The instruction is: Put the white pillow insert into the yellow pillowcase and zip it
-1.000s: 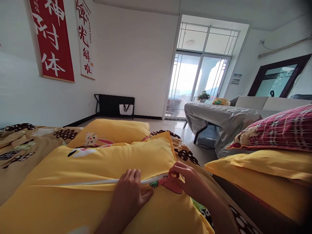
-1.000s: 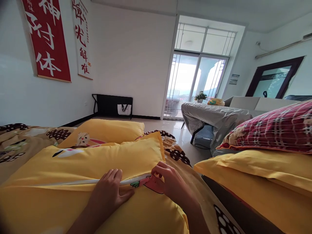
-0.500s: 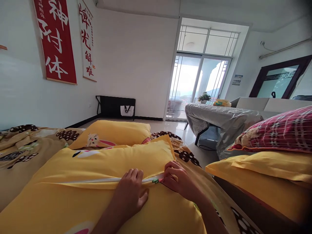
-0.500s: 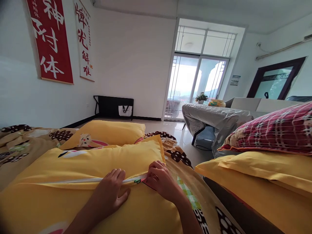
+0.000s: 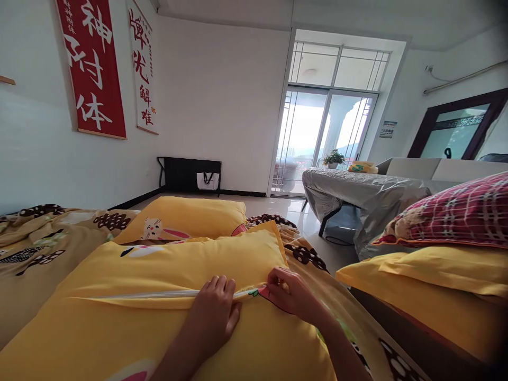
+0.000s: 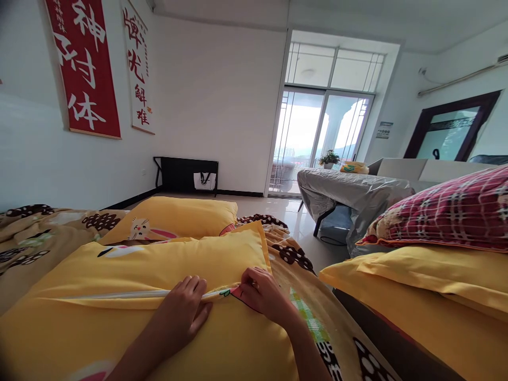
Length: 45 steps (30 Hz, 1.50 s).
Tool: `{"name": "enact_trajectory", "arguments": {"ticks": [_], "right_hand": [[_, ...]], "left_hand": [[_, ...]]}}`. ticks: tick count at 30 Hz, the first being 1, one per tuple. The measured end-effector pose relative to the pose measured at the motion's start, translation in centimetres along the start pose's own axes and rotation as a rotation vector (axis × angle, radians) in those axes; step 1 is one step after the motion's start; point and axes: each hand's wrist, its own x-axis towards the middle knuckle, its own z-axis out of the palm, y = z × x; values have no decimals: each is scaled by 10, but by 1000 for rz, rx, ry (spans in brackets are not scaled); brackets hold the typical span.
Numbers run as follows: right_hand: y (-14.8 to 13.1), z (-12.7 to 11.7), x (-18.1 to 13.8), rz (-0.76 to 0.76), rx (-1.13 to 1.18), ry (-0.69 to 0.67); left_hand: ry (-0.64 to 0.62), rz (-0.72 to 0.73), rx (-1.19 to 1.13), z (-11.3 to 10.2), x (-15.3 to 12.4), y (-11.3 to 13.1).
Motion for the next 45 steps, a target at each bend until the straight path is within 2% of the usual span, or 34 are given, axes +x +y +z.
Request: {"name": "enact_trajectory", "arguments": {"ticks": [3, 7, 15, 25, 30, 37, 45], "right_hand": [[-1, -3, -2, 69, 65, -45], [1, -4, -2, 90, 68, -81], [8, -4, -2, 47, 31, -65], [3, -4, 0, 31, -7, -29], [-2, -11, -1, 45, 32, 4], [-4, -19, -3, 73, 67, -25], [19, -21, -6, 43, -28, -20]], "left_hand": [[-7, 1, 6, 0, 0, 0], [-17, -3, 8, -1, -1, 1], [-17, -9, 9, -2, -1, 2], [-29, -9, 27, -2, 1, 2], [-32, 12, 67, 0, 3, 0], [-64, -8, 123, 0, 6, 0], [-60, -92, 134, 5, 10, -5]]}}
